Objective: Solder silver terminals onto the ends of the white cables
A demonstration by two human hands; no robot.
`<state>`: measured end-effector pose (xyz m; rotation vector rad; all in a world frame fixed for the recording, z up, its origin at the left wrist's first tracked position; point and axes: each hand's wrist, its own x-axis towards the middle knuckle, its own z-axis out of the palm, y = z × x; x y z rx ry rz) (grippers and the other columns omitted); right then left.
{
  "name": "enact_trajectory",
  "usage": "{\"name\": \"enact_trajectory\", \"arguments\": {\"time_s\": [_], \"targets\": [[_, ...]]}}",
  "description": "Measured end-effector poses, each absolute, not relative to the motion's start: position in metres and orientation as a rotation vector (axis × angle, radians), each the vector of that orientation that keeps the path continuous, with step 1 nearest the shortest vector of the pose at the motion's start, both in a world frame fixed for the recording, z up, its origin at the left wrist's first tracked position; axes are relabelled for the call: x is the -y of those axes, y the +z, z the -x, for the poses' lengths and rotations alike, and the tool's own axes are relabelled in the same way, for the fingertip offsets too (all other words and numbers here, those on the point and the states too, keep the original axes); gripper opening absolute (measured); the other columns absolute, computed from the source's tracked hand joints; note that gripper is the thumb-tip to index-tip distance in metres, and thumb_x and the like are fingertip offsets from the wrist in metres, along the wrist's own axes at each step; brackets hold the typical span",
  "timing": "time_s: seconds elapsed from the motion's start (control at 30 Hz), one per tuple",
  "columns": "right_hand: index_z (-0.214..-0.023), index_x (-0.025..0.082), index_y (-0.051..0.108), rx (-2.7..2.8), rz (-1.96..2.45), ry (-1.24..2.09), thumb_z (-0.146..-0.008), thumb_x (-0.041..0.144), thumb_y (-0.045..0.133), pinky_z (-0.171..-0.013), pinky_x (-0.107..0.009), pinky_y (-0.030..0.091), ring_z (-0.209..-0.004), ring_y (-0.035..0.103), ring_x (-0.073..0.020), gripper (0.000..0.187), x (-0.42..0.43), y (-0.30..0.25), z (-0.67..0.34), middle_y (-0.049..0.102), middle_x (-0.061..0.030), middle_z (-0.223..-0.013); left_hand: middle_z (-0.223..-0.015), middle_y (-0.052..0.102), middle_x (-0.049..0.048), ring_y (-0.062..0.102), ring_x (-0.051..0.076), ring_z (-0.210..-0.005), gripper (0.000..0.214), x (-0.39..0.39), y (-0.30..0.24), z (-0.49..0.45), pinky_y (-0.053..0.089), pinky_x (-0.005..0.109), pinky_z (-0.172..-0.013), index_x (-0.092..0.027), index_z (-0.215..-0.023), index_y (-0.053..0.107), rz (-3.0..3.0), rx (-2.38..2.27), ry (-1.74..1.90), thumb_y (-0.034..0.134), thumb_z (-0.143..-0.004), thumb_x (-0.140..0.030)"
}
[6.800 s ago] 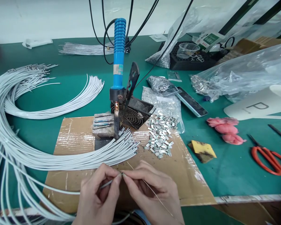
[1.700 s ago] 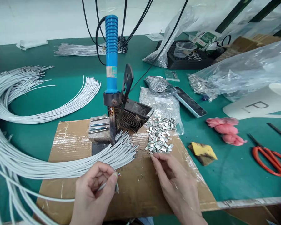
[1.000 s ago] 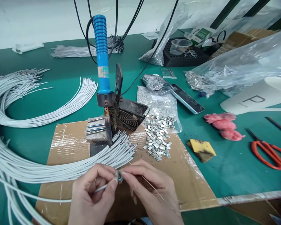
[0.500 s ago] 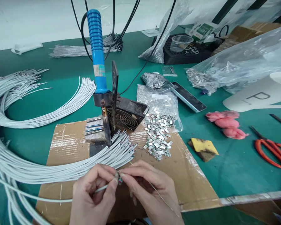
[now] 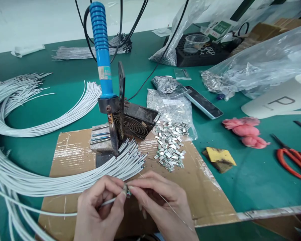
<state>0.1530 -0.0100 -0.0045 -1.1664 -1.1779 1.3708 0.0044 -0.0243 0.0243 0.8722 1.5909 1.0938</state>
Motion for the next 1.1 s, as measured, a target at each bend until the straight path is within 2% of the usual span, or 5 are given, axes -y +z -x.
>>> {"name": "enact_trajectory", "arguments": {"time_s": [0.4, 0.53, 0.9, 1.0, 1.1], "targets": [[-0.089, 0.029, 0.087, 1.190, 1.183, 1.382, -0.089, 0.022, 0.079, -0.059, -0.020, 0.053, -0.068, 0.069, -0.0139, 0.011, 0.007, -0.005, -0.153, 0.076, -0.0022, -0.080, -0.078, 0.072, 0.0031, 0.054, 0.010, -0.058, 0.015, 0.027, 0.018, -0.002, 0.036, 0.014, -0.048, -0.020, -0.064, 0.071, -0.918, -1.581, 1.092, 0.079, -0.076, -0.024], [-0.086, 0.028, 0.087, 1.180, 1.196, 1.411, -0.089, 0.023, 0.080, -0.059, -0.020, 0.052, -0.068, 0.068, -0.0139, 0.009, 0.005, -0.006, -0.153, 0.075, -0.0022, -0.078, -0.078, 0.071, 0.0010, 0.049, 0.007, -0.052, 0.015, 0.026, 0.018, -0.002, 0.038, 0.014, -0.049, -0.019, -0.064, 0.070, -0.910, -1.577, 1.091, 0.080, -0.075, -0.022], [-0.090, 0.029, 0.088, 1.192, 1.191, 1.408, -0.089, 0.024, 0.080, -0.058, -0.020, 0.053, -0.066, 0.069, -0.0139, 0.010, 0.005, -0.008, -0.152, 0.075, -0.0016, -0.077, -0.072, 0.069, 0.0000, 0.057, 0.009, -0.054, 0.016, 0.020, 0.025, -0.007, 0.044, 0.015, -0.052, -0.019, -0.060, 0.067, -0.910, -1.602, 1.100, 0.079, -0.071, -0.020], [-0.096, 0.029, 0.086, 1.214, 1.232, 1.322, -0.093, 0.028, 0.074, -0.060, -0.021, 0.054, -0.069, 0.069, -0.0150, 0.012, 0.008, -0.009, -0.151, 0.074, -0.0019, -0.082, -0.074, 0.070, 0.0012, 0.056, 0.010, -0.054, 0.015, 0.019, 0.023, -0.006, 0.043, 0.016, -0.052, -0.019, -0.061, 0.068, -0.909, -1.602, 1.095, 0.079, -0.071, -0.021], [-0.112, 0.027, 0.081, 1.204, 1.351, 1.168, -0.103, 0.041, 0.058, -0.053, -0.024, 0.050, -0.061, 0.061, -0.0163, 0.028, 0.016, -0.011, -0.150, 0.069, -0.0046, -0.083, -0.076, 0.070, 0.0031, 0.059, 0.013, -0.061, 0.014, 0.018, 0.020, -0.005, 0.039, 0.016, -0.049, -0.020, -0.060, 0.069, -0.920, -1.654, 1.100, 0.079, -0.070, -0.021]]}}
